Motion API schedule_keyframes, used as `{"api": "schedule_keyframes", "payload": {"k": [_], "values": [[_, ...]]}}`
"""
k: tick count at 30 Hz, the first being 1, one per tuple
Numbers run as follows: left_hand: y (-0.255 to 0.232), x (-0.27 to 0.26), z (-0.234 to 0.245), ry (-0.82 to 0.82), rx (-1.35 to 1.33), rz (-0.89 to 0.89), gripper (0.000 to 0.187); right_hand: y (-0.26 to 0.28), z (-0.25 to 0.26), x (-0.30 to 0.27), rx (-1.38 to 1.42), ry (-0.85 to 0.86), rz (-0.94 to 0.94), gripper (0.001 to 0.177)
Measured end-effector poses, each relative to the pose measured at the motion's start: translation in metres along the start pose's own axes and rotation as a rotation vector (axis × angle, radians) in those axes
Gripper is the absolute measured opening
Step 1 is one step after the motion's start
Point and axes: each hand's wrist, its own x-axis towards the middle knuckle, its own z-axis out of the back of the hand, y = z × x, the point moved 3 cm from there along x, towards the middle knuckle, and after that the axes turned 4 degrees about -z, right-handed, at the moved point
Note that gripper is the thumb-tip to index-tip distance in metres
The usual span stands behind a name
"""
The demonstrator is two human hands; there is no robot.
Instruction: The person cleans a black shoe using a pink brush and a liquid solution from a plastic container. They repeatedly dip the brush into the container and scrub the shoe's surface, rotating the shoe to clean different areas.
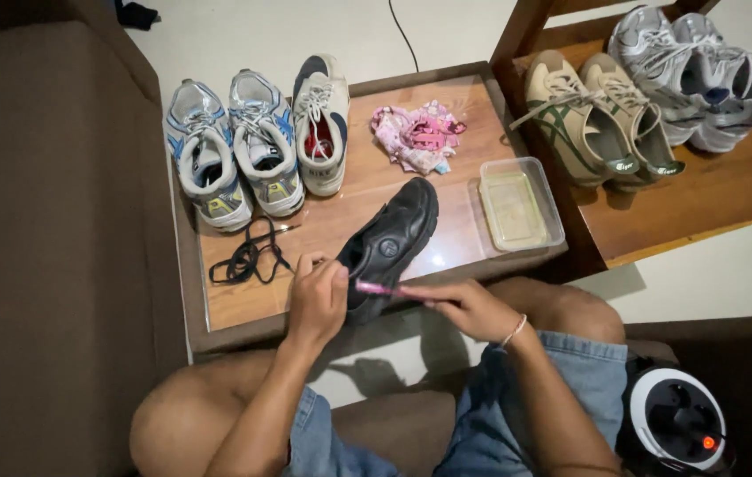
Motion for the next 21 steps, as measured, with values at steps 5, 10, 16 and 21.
{"api": "schedule_keyframes", "payload": {"k": [5,10,16,21], "values": [[0.008,0.001,-0.001,0.024,-0.017,0.007,0.045,-0.059,0.05,-0.001,-0.141,-0.433,-0.037,0.04],[-0.001,0.005,-0.001,0.051,-0.029,0.012,0.047,-0.111,0.097,-0.028,-0.317,-0.826,-0.306,0.052],[-0.02,0.012,0.008,0.098,-0.009,-0.014,0.048,-0.103,0.096,-0.038,-0.329,-0.88,-0.561,0.054],[-0.009,0.004,0.002,0.233,-0.034,0.093,0.043,-0.099,0.1,-0.036,-0.304,-0.825,-0.706,0.056]]}}
